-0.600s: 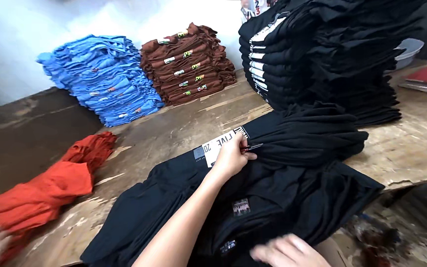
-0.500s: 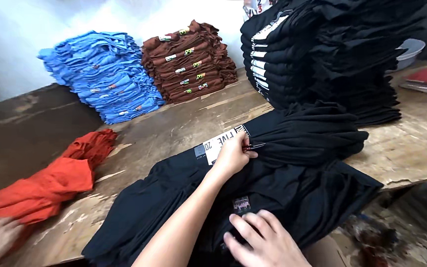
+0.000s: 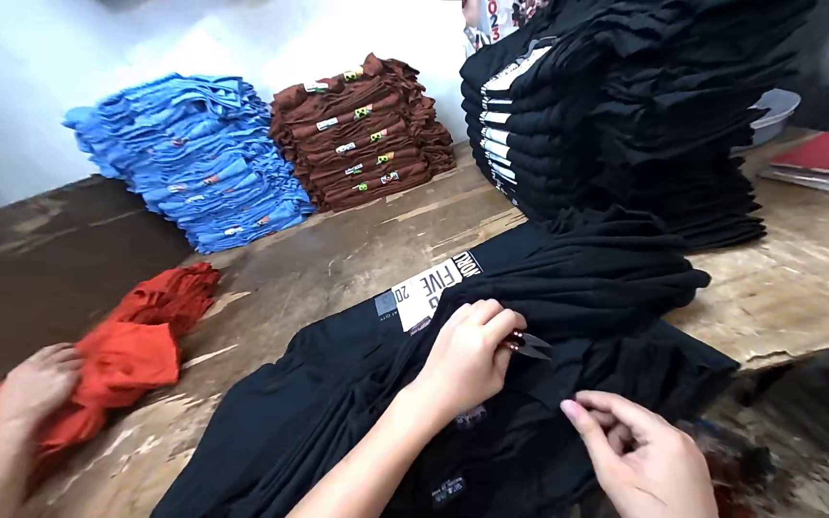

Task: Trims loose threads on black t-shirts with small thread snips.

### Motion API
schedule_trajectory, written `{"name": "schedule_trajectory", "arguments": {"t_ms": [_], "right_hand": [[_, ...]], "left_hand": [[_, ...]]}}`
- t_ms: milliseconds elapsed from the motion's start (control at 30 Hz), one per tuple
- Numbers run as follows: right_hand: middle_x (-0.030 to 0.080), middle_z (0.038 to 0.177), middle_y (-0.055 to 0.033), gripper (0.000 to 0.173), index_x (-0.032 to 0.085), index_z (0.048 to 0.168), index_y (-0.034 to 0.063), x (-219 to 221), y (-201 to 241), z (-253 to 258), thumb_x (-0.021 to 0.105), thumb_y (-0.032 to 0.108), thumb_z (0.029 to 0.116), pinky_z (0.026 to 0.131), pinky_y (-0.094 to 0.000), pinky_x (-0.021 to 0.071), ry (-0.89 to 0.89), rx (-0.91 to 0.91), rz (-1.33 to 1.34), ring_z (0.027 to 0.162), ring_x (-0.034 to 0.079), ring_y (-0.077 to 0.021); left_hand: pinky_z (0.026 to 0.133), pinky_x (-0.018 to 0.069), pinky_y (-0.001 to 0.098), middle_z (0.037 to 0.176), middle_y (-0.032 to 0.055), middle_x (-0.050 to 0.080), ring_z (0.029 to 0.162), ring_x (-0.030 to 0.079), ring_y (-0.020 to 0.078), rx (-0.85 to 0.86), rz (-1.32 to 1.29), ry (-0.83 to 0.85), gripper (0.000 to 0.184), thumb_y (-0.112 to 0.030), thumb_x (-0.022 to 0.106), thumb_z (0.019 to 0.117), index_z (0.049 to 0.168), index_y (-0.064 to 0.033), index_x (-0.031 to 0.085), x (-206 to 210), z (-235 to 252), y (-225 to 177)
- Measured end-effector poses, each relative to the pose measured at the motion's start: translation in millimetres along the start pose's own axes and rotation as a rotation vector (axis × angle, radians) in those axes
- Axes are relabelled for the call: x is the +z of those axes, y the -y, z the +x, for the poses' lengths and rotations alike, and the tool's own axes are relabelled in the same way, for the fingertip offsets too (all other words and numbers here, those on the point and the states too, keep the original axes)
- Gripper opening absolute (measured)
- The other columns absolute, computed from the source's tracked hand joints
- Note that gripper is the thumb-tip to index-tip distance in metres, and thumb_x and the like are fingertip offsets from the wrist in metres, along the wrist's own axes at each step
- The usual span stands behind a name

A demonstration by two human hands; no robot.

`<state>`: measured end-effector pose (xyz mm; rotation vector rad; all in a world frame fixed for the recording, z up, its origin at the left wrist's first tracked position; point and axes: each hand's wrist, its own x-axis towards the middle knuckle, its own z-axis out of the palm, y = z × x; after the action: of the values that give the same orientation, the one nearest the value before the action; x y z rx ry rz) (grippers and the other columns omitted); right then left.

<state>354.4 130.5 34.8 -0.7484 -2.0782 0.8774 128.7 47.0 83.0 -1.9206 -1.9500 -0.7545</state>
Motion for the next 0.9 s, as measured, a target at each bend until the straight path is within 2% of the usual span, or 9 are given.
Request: {"name": "schedule_trajectory", "arguments": {"t_ms": [67, 100, 167, 233, 367, 433, 533, 800, 900], "right_hand": [[0.070, 0.079, 0.0062, 0.021, 0.081, 0.098, 0.0177, 9, -3, -1, 0.072, 0.036, 0.0941, 0.055, -0.0272, 0.0491, -0.026, -0.038, 0.034, 0.062, 0.058, -0.0039], [0.071, 0.083, 0.0052, 0.019, 0.081, 0.099, 0.0166, 9, -3, -2, 0.073, 0.033, 0.0946, 0.056, -0.0234, 0.0519, -0.022, -0.044, 0.079, 0.064, 0.060, -0.0022], [0.071, 0.087, 0.0021, 0.018, 0.078, 0.102, 0.0118, 2, 0, -4, 0.069, 0.026, 0.0974, 0.054, -0.0190, 0.0559, 0.007, 0.002, 0.150, 0.064, 0.064, -0.0015], [0.072, 0.085, -0.0005, 0.025, 0.075, 0.109, 0.0071, -4, 8, -4, 0.065, 0.028, 0.1009, 0.048, -0.0248, 0.0551, 0.103, 0.124, 0.202, 0.057, 0.063, -0.0057], [0.075, 0.078, 0.0000, 0.017, 0.071, 0.097, 0.0056, 9, 19, -2, 0.066, 0.021, 0.1011, 0.039, -0.0248, 0.0530, 0.240, 0.288, 0.486, 0.045, 0.061, -0.0075], [0.074, 0.078, 0.0002, 0.011, 0.071, 0.096, 0.0030, 13, 19, -10, 0.066, 0.013, 0.0996, 0.040, -0.0215, 0.0534, 0.156, 0.217, 0.557, 0.047, 0.062, -0.0047], [0.073, 0.076, -0.0009, 0.008, 0.071, 0.099, -0.0010, 10, 12, -23, 0.067, 0.006, 0.0977, 0.044, -0.0202, 0.0555, 0.053, 0.139, 0.565, 0.051, 0.063, -0.0034], [0.071, 0.083, -0.0021, 0.006, 0.071, 0.099, 0.0003, 12, 0, -37, 0.068, 0.005, 0.0968, 0.052, -0.0208, 0.0595, -0.077, 0.012, 0.512, 0.060, 0.066, -0.0040], [0.071, 0.082, -0.0029, 0.009, 0.075, 0.095, 0.0034, 13, -6, -37, 0.070, 0.011, 0.0953, 0.065, -0.0182, 0.0593, -0.090, -0.167, 0.263, 0.072, 0.068, -0.0038]], "left_hand": [[0.091, 0.0559, 0.0362, 0.110, 0.0004, 0.069, 0.104, 0.066, 0.0148, 0.005, -0.006, 0.047, 0.034, -0.022, 0.073, 0.0930, 0.126, -0.0158, 0.070, -6, -8, -12], [0.089, 0.0554, 0.0353, 0.113, -0.0008, 0.070, 0.103, 0.066, 0.0140, 0.012, -0.004, 0.055, 0.034, -0.024, 0.071, 0.0958, 0.129, -0.0173, 0.069, -9, -12, -17], [0.081, 0.0532, 0.0330, 0.106, -0.0033, 0.073, 0.094, 0.066, 0.0130, 0.035, 0.012, 0.032, 0.020, -0.024, 0.063, 0.1009, 0.118, -0.0192, 0.074, -16, -21, -26], [0.076, 0.0500, 0.0331, 0.103, -0.0037, 0.072, 0.090, 0.064, 0.0136, 0.037, 0.054, 0.003, 0.018, -0.024, 0.059, 0.1032, 0.113, -0.0198, 0.074, -24, -28, -34], [0.075, 0.0477, 0.0337, 0.103, -0.0038, 0.072, 0.087, 0.063, 0.0138, 0.029, 0.135, -0.064, 0.019, -0.023, 0.060, 0.1023, 0.114, -0.0204, 0.074, -27, -36, -41], [0.072, 0.0447, 0.0345, 0.099, -0.0031, 0.072, 0.082, 0.061, 0.0148, 0.066, 0.165, -0.081, 0.017, -0.019, 0.059, 0.1012, 0.110, -0.0202, 0.074, -29, -40, -42], [0.072, 0.0425, 0.0348, 0.101, -0.0011, 0.071, 0.081, 0.058, 0.0165, 0.125, 0.200, -0.107, 0.018, -0.021, 0.060, 0.1016, 0.115, -0.0191, 0.072, -33, -46, -50], [0.075, 0.0399, 0.0350, 0.107, 0.0042, 0.070, 0.084, 0.056, 0.0185, 0.314, 0.411, -0.072, 0.025, -0.007, 0.054, 0.1013, 0.119, -0.0098, 0.072, -23, -42, -85], [0.071, 0.0394, 0.0345, 0.102, 0.0031, 0.069, 0.082, 0.055, 0.0185, 0.331, 0.391, -0.084, 0.022, -0.007, 0.054, 0.1007, 0.112, -0.0105, 0.073, -14, -38, -81]]}}
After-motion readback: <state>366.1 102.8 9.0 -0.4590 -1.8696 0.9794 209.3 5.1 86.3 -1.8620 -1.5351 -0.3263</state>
